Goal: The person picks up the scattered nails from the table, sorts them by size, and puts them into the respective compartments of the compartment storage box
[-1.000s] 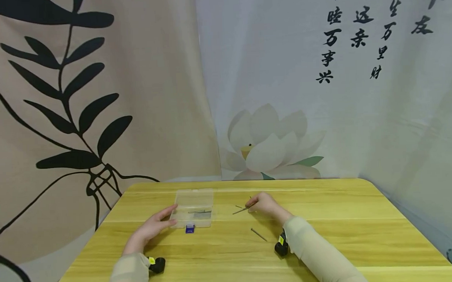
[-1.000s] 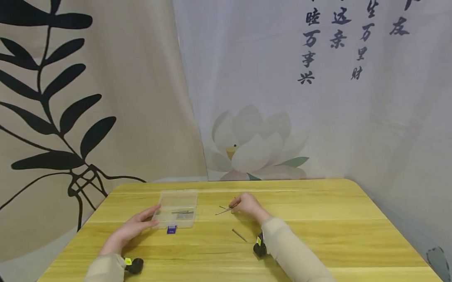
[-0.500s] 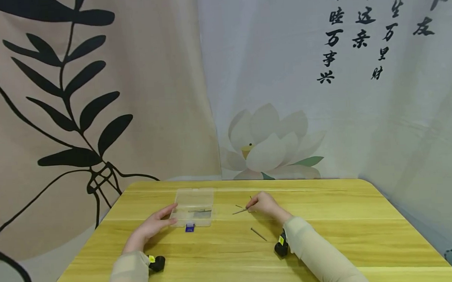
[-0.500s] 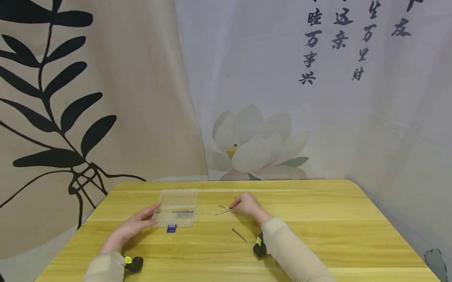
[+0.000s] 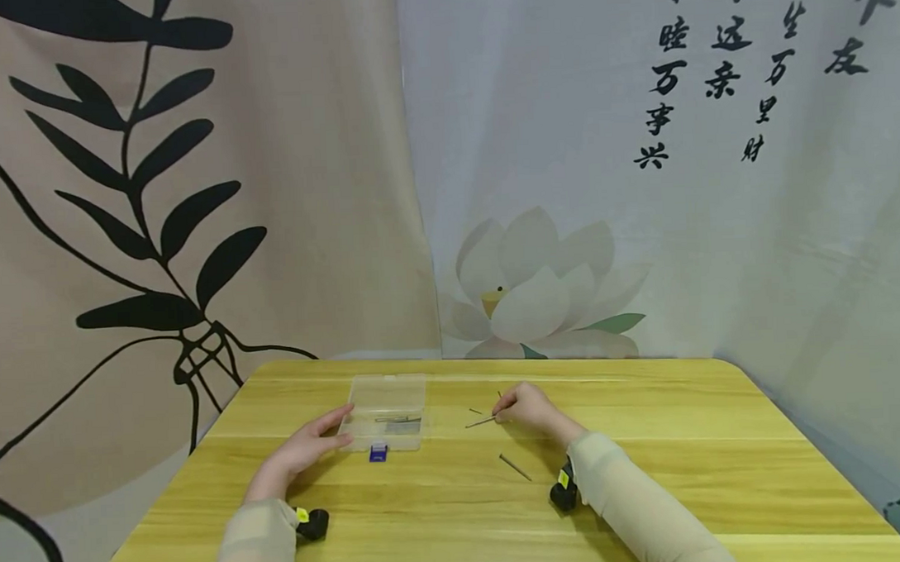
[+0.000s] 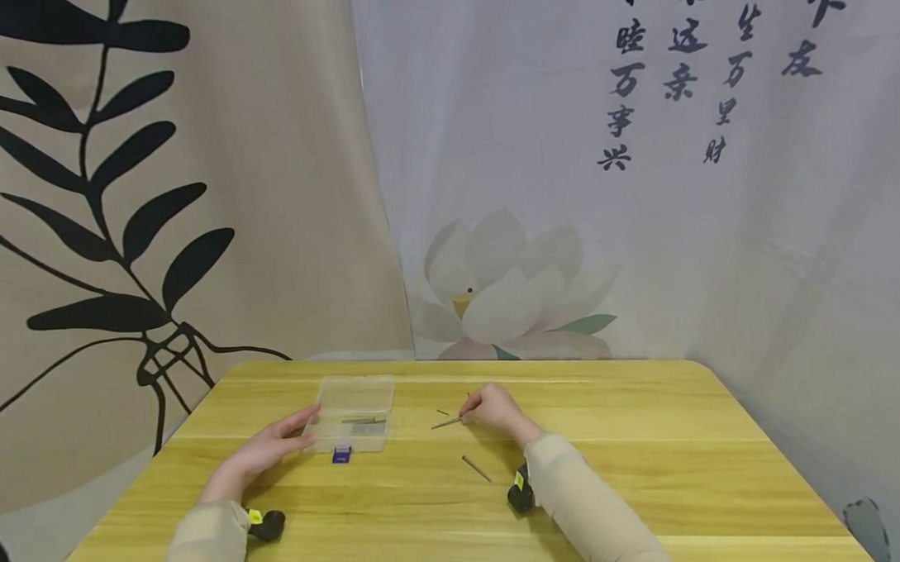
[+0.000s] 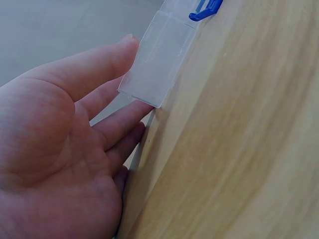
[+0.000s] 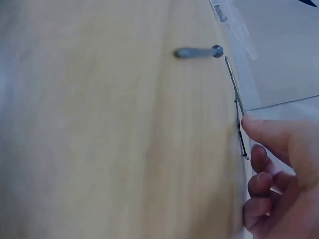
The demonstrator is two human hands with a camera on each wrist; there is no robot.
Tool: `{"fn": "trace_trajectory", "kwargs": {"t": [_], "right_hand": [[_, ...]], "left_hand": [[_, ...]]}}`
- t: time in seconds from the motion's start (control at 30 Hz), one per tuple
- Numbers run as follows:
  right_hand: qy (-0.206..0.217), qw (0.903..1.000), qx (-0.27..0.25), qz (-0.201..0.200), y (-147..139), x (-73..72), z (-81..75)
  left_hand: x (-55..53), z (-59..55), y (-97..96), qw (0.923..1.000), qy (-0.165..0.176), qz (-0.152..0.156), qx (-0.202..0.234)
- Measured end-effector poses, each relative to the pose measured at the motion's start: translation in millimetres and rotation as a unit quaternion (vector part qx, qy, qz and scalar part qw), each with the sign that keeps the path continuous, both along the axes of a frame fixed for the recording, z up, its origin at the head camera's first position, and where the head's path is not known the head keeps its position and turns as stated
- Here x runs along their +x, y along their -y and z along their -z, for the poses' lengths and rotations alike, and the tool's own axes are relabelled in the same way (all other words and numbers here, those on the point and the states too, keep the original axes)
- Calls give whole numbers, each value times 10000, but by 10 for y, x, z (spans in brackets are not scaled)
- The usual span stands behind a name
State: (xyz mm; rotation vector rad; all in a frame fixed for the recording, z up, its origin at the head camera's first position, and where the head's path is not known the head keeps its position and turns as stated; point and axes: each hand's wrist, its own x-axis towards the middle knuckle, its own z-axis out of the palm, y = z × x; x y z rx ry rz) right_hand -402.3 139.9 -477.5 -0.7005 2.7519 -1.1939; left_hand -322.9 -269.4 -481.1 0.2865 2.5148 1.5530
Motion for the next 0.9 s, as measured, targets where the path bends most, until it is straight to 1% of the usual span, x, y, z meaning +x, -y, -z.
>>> {"fn": "trace_trajectory", "kwargs": {"t": [0.17, 0.3, 0.37, 0.47, 0.63, 0.8, 0.9], "right_hand": [[-56, 9998, -207, 61, -40, -21, 1], [157, 9986, -439, 252, -73, -8, -14], [347, 9970, -586, 377, -77, 16, -30], [602, 9932, -832, 542, -77, 68, -51], [895, 9848, -1228, 847, -80, 168, -74], [1070, 9778, -1382, 1152, -133, 222, -49], [1219, 9741, -1461, 1226, -171, 237, -32]], "left_hand": [[8, -13, -22, 10000, 8, -11, -16], [5, -9, -28, 10000, 26, -34, -38], [0, -7, -21, 10000, 42, -71, -47], [4, -2, -5, 9999, 32, -92, -79], [14, 3, 20, 9999, 23, -56, -107], [21, 8, 36, 9999, 7, -6, -108], [20, 9, 39, 9999, 12, 32, -112]]}}
